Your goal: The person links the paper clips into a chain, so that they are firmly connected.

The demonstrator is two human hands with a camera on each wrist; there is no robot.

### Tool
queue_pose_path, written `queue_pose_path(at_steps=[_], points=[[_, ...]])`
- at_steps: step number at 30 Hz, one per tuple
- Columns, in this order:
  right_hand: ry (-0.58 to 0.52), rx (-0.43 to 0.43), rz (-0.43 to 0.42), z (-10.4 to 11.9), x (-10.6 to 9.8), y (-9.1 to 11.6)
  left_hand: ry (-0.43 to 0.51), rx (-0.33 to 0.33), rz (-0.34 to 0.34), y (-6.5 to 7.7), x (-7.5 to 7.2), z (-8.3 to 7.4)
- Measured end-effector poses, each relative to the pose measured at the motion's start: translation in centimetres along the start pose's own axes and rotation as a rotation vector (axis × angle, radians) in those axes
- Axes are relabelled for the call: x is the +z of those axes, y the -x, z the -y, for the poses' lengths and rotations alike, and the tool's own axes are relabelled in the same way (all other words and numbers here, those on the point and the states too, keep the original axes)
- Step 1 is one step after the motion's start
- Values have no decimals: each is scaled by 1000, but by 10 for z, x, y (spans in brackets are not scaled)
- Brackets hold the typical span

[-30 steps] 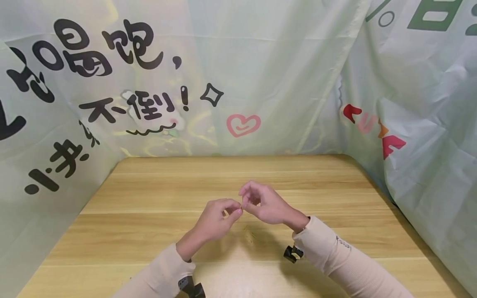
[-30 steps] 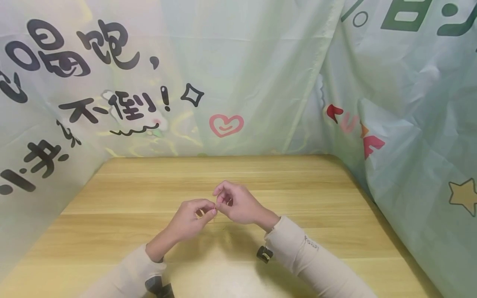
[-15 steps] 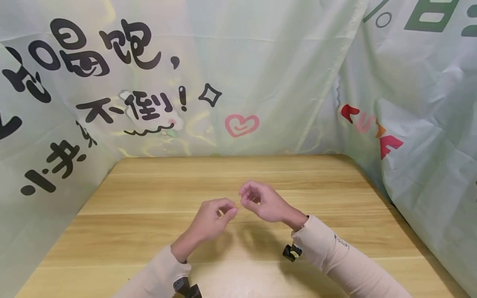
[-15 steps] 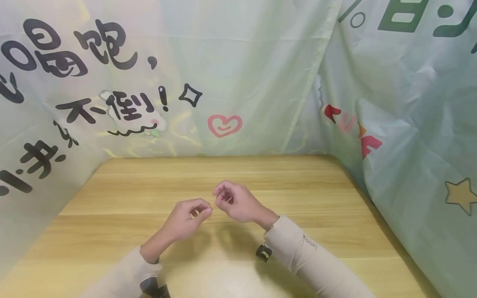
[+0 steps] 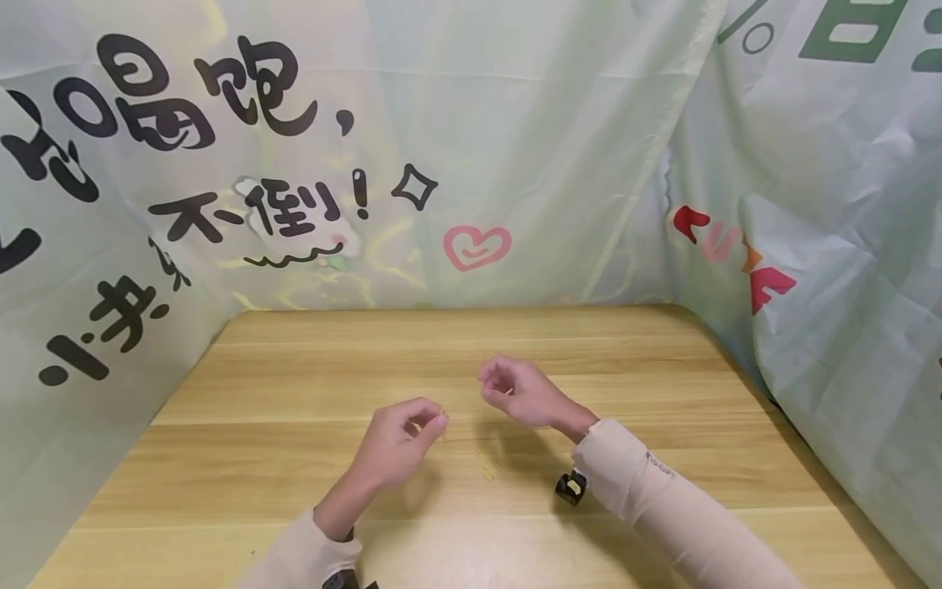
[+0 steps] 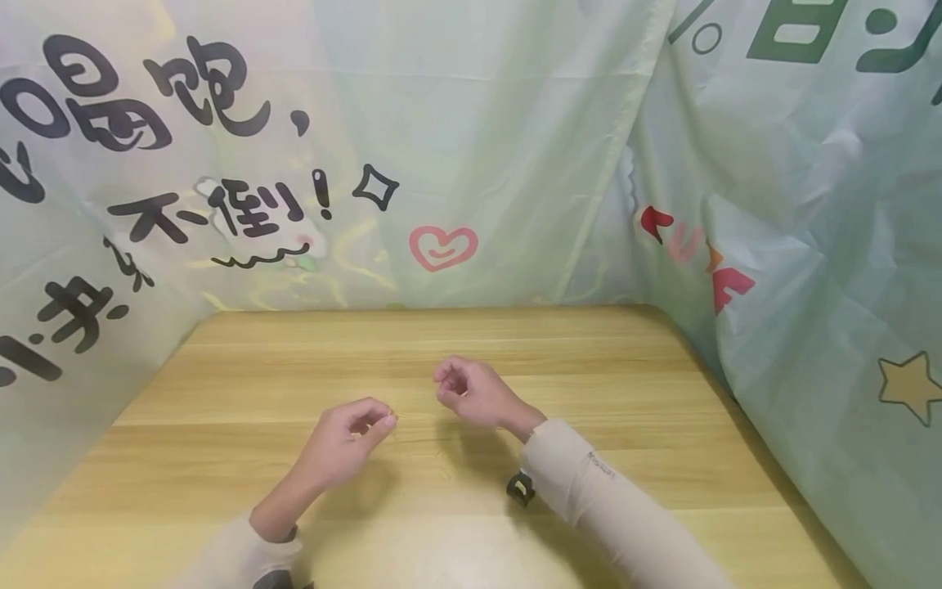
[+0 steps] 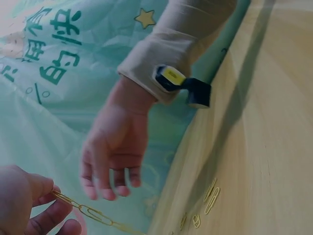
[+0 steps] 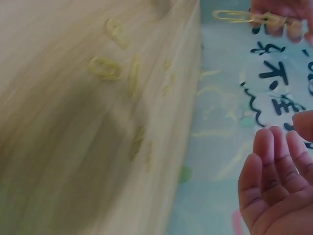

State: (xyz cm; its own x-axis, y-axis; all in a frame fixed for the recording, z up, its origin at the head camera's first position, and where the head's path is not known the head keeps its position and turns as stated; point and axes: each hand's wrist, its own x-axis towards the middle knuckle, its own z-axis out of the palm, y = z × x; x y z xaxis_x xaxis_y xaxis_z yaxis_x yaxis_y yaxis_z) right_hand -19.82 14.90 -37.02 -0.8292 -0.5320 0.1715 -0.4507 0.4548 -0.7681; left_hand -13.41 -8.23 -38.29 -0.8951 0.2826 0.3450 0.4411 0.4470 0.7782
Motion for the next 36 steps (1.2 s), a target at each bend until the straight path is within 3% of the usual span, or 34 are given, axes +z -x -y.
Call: queue_pose_path(at_steps=[5, 15, 27, 36], points=[[86, 69, 40, -18, 5, -7, 5, -8, -24, 9, -3, 1], [237, 203, 154, -28, 14, -25, 9, 42, 60, 31, -7, 0], [326, 261, 209, -38, 25, -31, 2, -49, 3, 50, -3, 12], [394, 268, 169, -41, 26, -30, 38, -63, -51, 50, 3, 17]])
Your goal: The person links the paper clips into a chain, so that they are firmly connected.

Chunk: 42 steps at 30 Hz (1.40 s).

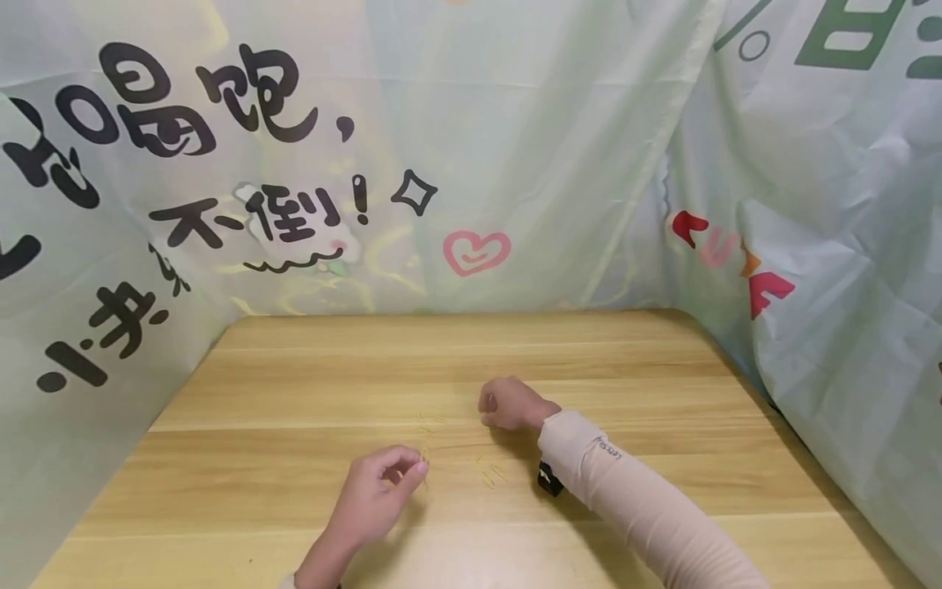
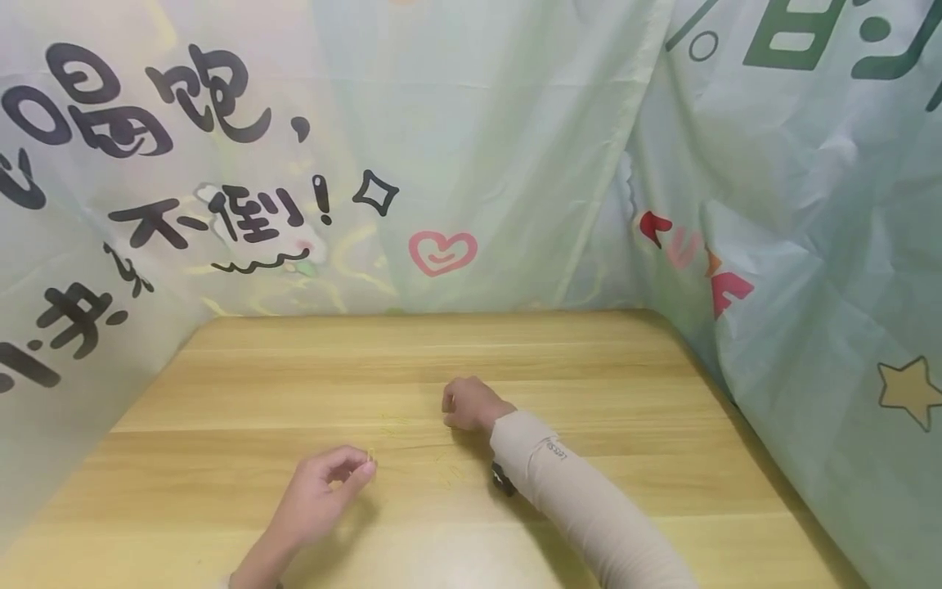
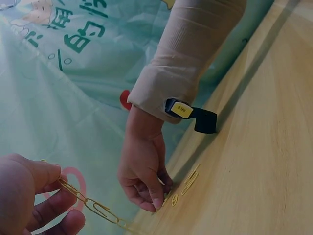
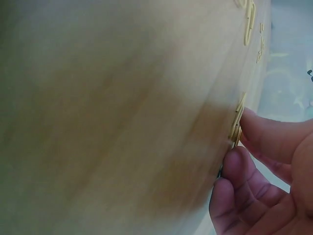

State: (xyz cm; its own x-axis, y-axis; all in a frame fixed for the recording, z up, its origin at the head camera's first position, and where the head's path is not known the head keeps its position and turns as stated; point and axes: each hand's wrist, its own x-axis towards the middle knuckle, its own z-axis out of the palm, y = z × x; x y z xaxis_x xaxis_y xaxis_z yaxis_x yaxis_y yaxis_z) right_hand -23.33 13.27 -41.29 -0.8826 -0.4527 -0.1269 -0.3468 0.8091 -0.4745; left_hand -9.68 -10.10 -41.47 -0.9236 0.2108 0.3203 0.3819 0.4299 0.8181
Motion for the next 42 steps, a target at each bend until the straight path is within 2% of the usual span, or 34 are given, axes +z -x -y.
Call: queue_pose_path(at_steps=[4, 11, 20, 31, 42], points=[[8, -10, -6, -1, 0, 0, 1, 21, -13, -1, 0, 0], [22, -9, 18, -1, 2, 1, 20, -11, -22, 0, 1, -1], [65, -21, 59, 0, 4, 1, 21, -4, -41, 0, 2, -1], [14, -5, 75, 2, -1, 9, 47, -22, -33, 0, 1, -1], [-94, -74, 25, -4, -5, 18, 60, -13, -25, 1, 1, 1]])
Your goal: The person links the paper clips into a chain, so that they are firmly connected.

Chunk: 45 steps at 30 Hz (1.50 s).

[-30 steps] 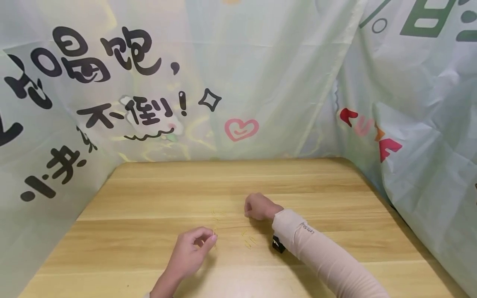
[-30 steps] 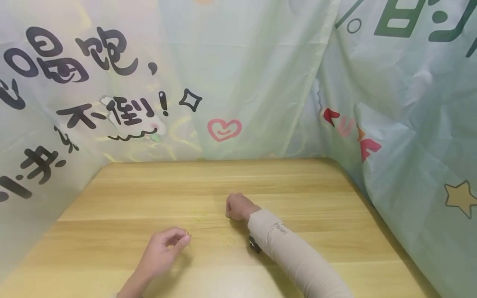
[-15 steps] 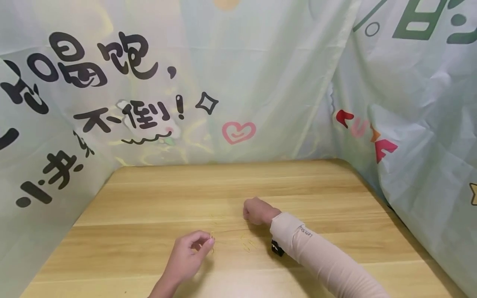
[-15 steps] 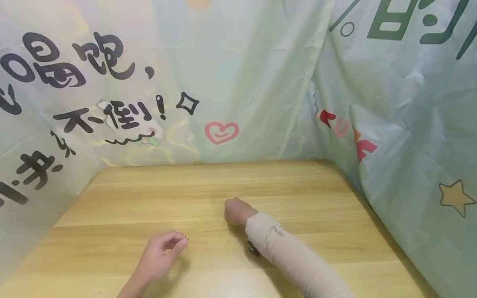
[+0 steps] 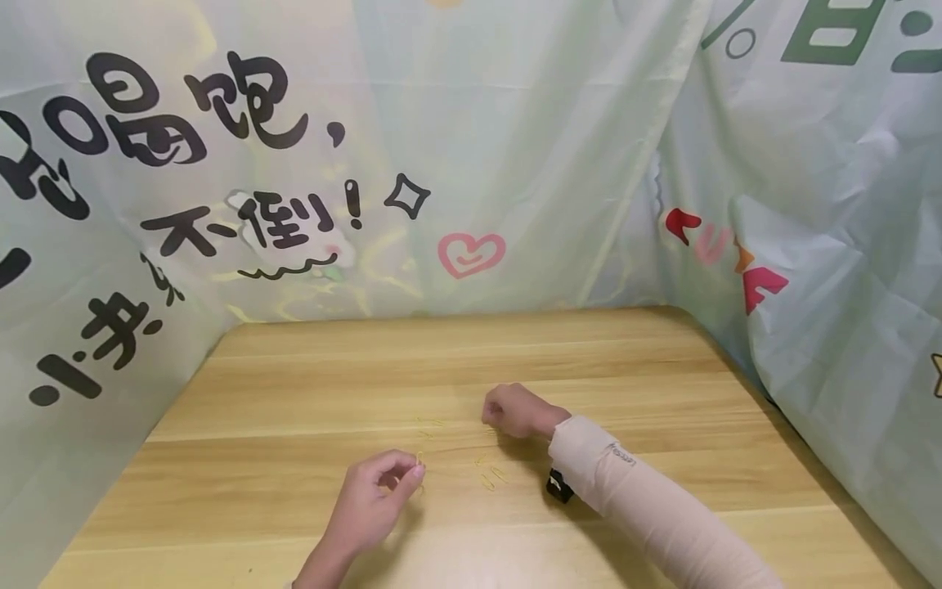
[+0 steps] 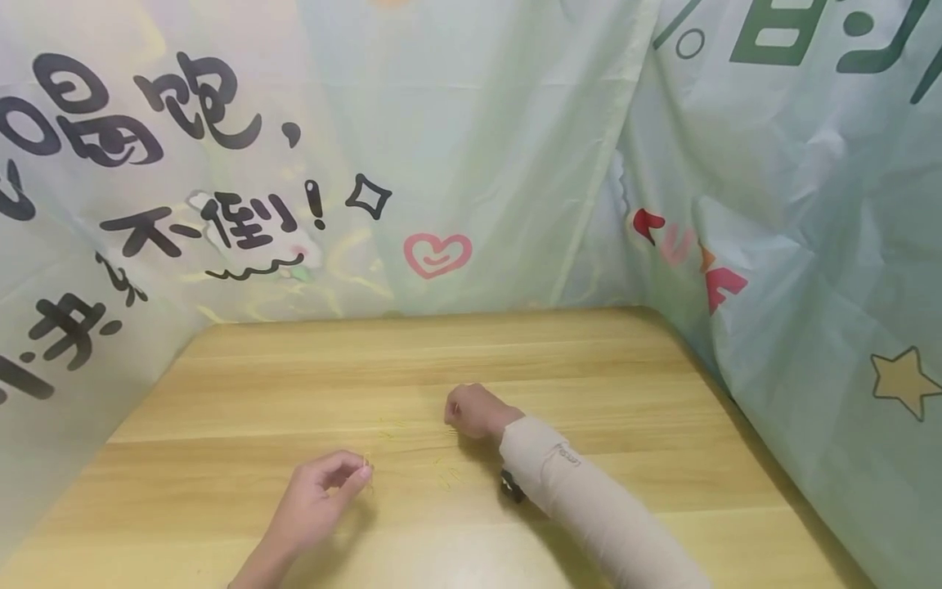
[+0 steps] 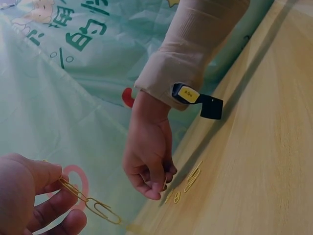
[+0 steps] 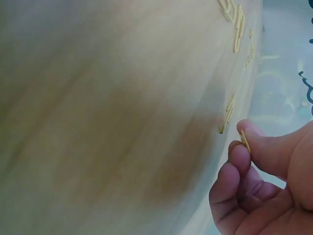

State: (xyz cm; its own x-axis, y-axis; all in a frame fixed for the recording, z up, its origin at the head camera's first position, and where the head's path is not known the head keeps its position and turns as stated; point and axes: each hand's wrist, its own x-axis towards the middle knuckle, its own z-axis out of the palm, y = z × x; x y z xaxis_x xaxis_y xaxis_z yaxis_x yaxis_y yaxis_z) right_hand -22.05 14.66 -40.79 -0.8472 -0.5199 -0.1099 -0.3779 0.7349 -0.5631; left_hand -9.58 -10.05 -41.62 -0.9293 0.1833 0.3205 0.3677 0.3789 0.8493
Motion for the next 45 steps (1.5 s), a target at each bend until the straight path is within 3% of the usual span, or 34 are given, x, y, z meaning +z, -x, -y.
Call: queue_pose_path(at_steps=[7, 17, 26, 33, 38, 45], points=[[-46, 5, -31, -1, -5, 6, -7, -16, 11, -1, -1, -2], [-19, 5, -103, 0, -7, 7, -10, -9, 4, -1, 0, -2], [-53, 22, -72, 2, -7, 11, -15, 19, -1, -1, 0, -1], [-109, 25, -145, 3, -4, 15, -18, 14, 3, 1, 0, -1], [-110, 46, -135, 2, -5, 16, -28, 2, 0, 3, 0, -1], [-124, 4, -118, -1, -9, 18, -27, 12, 4, -1, 1, -2]])
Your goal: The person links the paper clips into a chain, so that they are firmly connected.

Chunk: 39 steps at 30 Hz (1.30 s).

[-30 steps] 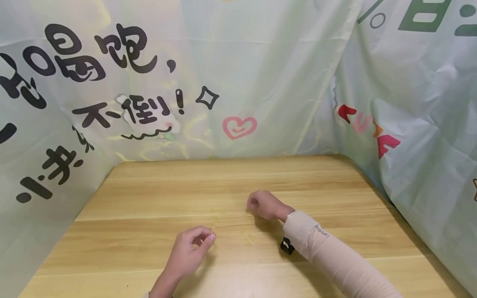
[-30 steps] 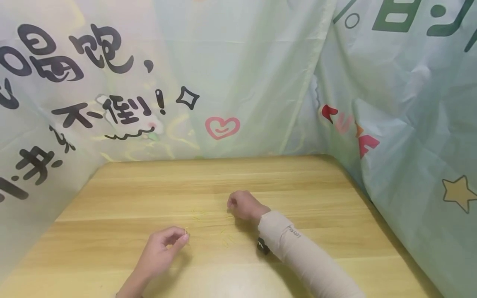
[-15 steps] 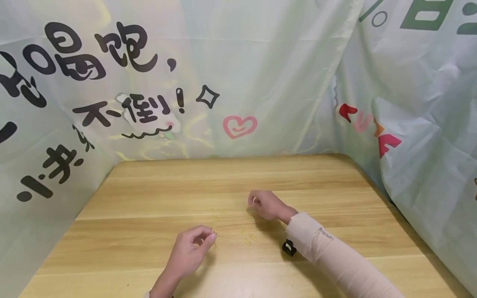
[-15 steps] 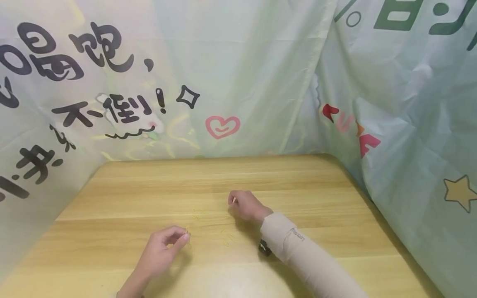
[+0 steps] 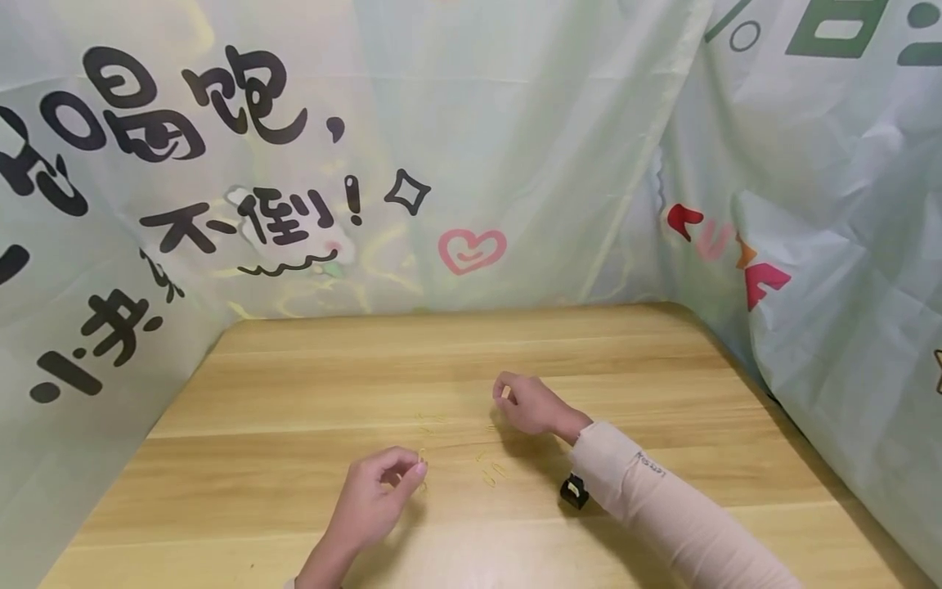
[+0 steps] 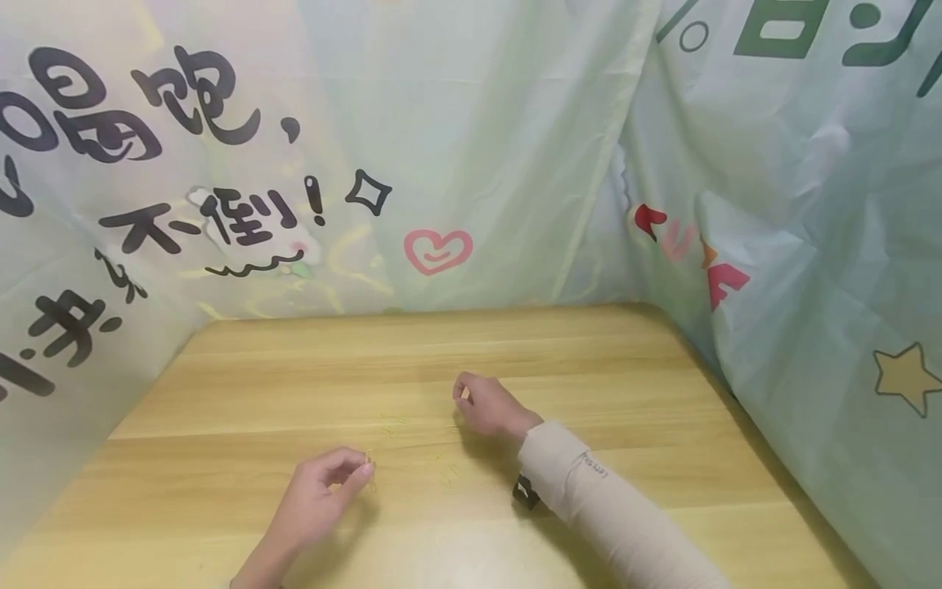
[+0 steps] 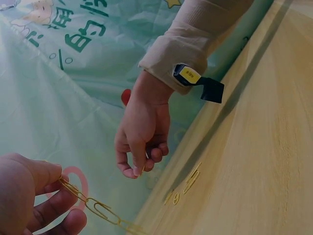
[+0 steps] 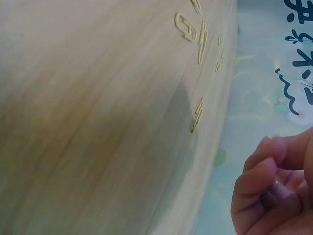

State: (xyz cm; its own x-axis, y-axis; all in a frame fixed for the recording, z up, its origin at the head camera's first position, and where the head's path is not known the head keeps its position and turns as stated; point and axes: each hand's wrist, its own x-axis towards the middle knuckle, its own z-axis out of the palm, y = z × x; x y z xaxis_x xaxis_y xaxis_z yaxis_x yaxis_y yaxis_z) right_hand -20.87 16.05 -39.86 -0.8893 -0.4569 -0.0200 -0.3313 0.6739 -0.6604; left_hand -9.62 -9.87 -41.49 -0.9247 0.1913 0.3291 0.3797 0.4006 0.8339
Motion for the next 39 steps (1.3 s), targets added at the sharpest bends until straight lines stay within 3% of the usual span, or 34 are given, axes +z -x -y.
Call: queue_pose_path(at_steps=[12, 22, 39], points=[[-138, 59, -70, 6, -3, 0, 5, 24, -3, -1, 1, 2], [-211, 105, -119, 5, 1, 0, -1, 5, -3, 1, 1, 1], [-262, -6, -87, 10, -2, 4, 1, 1, 3, 0, 1, 0]])
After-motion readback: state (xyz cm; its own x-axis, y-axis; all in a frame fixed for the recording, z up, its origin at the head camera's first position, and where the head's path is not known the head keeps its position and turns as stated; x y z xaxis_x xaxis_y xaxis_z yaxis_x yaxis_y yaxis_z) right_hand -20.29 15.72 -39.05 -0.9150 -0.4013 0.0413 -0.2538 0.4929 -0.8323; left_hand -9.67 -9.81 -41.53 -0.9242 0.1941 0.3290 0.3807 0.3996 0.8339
